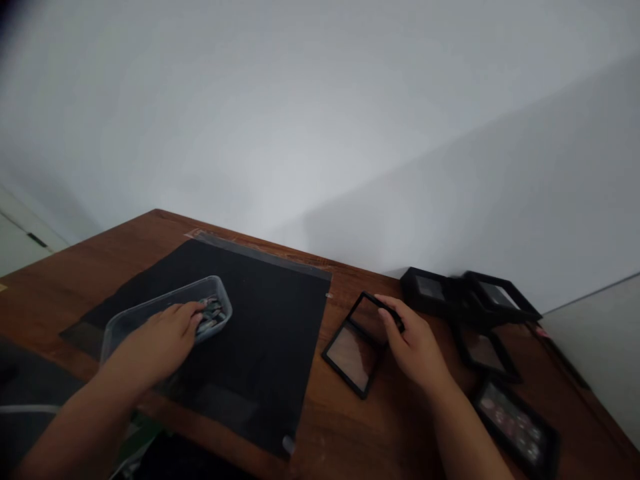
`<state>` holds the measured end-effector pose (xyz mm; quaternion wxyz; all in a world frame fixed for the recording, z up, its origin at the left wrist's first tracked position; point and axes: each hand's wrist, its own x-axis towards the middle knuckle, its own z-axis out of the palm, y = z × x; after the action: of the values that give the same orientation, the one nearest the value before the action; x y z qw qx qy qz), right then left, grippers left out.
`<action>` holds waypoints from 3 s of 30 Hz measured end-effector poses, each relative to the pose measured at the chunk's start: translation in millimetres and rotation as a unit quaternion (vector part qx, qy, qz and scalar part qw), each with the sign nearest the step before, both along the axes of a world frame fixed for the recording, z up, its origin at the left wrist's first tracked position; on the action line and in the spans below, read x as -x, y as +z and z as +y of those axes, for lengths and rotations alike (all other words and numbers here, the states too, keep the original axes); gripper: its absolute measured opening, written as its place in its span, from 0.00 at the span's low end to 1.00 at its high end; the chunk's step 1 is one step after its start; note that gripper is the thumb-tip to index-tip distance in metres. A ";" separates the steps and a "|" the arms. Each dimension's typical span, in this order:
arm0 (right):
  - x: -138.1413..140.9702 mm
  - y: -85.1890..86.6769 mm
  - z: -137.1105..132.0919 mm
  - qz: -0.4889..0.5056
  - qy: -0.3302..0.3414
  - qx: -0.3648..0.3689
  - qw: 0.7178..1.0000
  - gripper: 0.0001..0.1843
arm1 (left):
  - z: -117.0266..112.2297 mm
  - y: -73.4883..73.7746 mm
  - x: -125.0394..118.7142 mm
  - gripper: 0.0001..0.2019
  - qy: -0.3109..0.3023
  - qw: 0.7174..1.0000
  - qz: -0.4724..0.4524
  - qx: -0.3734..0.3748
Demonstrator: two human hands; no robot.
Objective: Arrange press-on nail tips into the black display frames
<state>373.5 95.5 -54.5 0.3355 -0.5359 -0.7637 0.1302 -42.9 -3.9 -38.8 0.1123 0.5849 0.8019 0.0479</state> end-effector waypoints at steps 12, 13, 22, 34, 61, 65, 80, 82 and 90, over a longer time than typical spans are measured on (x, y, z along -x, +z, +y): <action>0.9 0.6 -1.0 0.010 0.016 0.003 1.000 0.19 | 10.0 12.1 13.7 0.09 0.013 0.997 -0.072 0.013; 0.9 0.8 -1.2 0.010 0.017 0.002 1.000 0.19 | 9.4 13.6 14.2 0.09 0.020 0.997 -0.072 0.005; 2.1 1.7 -3.2 0.004 0.017 0.003 1.000 0.19 | 8.7 26.2 22.5 0.11 0.072 0.989 -0.102 -0.073; 7.5 3.7 -6.3 0.025 0.024 0.014 0.999 0.16 | 15.3 35.9 -86.2 0.25 0.083 0.758 -0.435 -0.479; 8.5 -4.8 -0.8 0.070 0.037 0.012 0.997 0.17 | 63.6 -21.5 -181.3 0.22 -0.196 0.775 -0.572 -0.184; 9.9 -2.8 -3.2 0.070 0.042 0.011 0.997 0.18 | 65.2 -31.9 -188.2 0.12 -0.210 0.798 -0.547 -0.142; 13.5 -0.3 -8.2 0.070 0.069 0.025 0.995 0.19 | 63.8 -27.6 -175.9 0.07 -0.357 0.825 -0.416 -0.139; 14.0 0.5 -9.0 0.069 0.069 0.030 0.995 0.19 | 62.0 -29.0 -174.9 0.07 -0.377 0.825 -0.389 -0.163; 16.5 2.4 -11.1 0.072 0.068 0.027 0.995 0.19 | 64.2 -32.5 -169.0 0.11 -0.330 0.842 -0.398 -0.154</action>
<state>357.0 84.3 -52.1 0.3654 -0.4806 -0.7686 0.2115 126.1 60.3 -71.3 0.3399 0.7554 0.4297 0.3594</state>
